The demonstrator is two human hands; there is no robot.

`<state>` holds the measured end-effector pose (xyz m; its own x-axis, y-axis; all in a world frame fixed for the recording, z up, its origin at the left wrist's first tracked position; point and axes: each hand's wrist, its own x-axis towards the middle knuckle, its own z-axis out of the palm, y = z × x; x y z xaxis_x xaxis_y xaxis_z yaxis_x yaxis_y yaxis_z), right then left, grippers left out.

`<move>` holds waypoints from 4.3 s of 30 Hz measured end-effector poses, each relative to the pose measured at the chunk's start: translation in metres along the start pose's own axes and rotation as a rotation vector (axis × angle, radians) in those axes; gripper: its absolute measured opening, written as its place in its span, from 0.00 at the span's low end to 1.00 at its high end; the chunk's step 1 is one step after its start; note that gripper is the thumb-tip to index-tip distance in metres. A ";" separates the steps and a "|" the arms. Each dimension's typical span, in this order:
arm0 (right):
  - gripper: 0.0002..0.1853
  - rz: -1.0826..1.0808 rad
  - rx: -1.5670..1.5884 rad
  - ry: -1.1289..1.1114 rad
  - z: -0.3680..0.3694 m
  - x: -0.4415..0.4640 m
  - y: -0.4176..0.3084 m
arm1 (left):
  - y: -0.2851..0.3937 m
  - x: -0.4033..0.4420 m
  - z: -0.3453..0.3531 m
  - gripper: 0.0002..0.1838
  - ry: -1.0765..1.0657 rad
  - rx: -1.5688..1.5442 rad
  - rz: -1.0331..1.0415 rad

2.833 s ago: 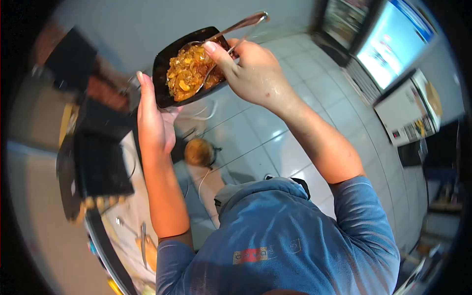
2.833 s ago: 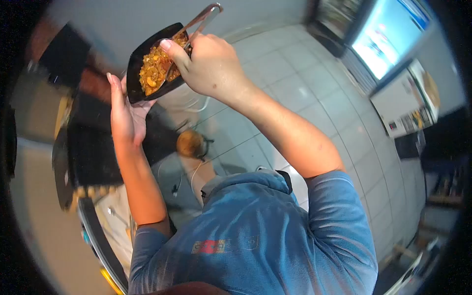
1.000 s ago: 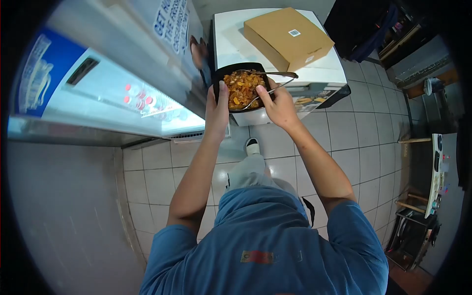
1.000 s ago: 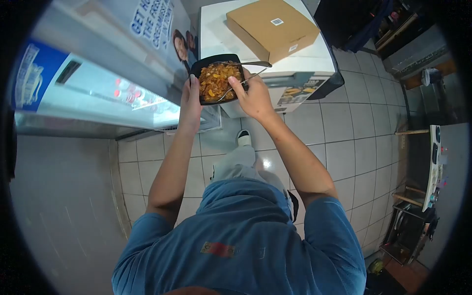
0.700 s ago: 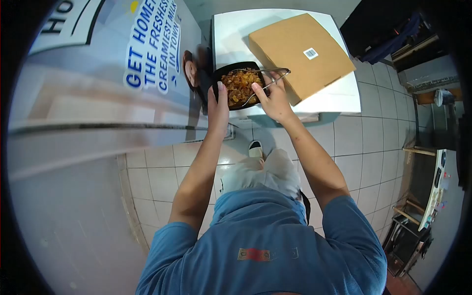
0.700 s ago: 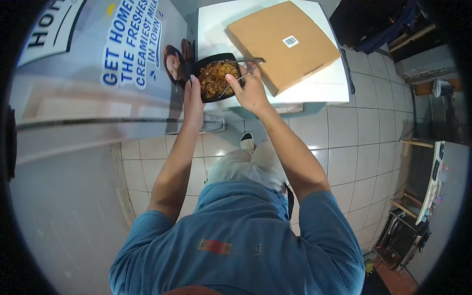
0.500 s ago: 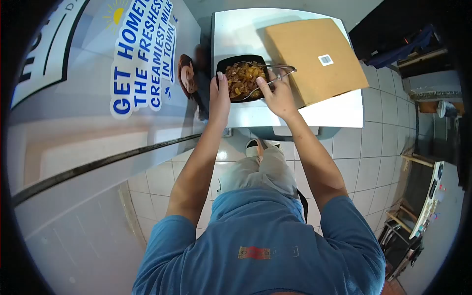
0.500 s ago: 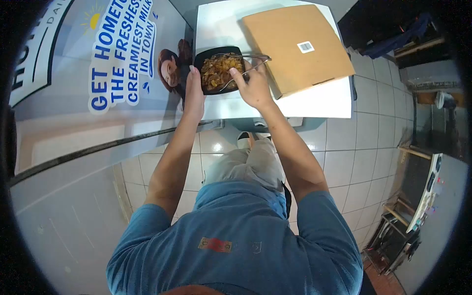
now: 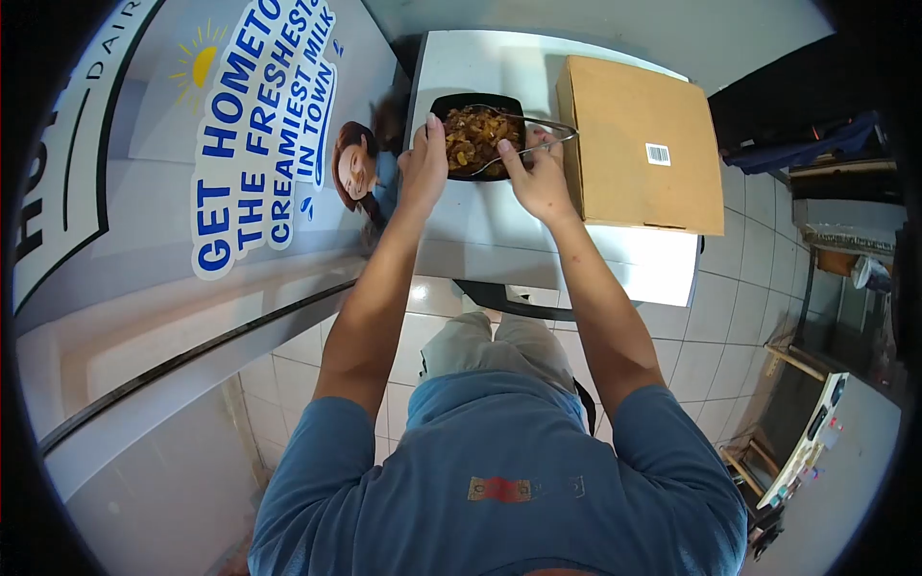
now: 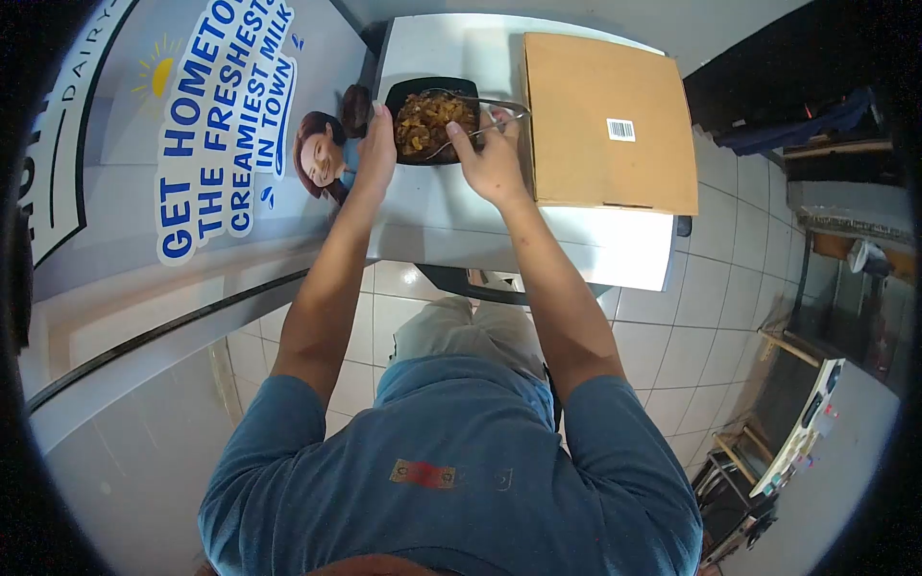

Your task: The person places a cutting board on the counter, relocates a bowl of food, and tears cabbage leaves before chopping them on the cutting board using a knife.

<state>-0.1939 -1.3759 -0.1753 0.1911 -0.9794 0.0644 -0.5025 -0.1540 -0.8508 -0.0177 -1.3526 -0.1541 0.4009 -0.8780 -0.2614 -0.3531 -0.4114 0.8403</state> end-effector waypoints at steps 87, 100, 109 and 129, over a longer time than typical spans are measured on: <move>0.14 -0.956 0.108 -2.614 0.336 -1.884 -0.399 | -0.647 -1.841 -0.165 0.12 2.841 -0.552 -0.828; 0.26 -2.128 0.205 -2.315 0.369 -2.068 -0.405 | -0.728 -1.960 -0.202 0.15 2.666 -0.655 -1.460; 0.17 -2.131 0.060 -2.336 0.347 -2.069 -0.398 | -0.753 -1.986 -0.191 0.12 2.376 -0.526 -1.799; 0.15 -1.930 -0.202 -2.310 0.324 -2.053 -0.389 | -0.690 -2.193 -0.116 0.18 1.654 0.521 -2.617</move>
<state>-0.1175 0.7368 -0.1463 -0.0468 0.9832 -0.1765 0.7622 -0.0790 -0.6425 -0.5554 0.8853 -0.1054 -0.2049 0.8266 0.5242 0.9701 0.2425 -0.0032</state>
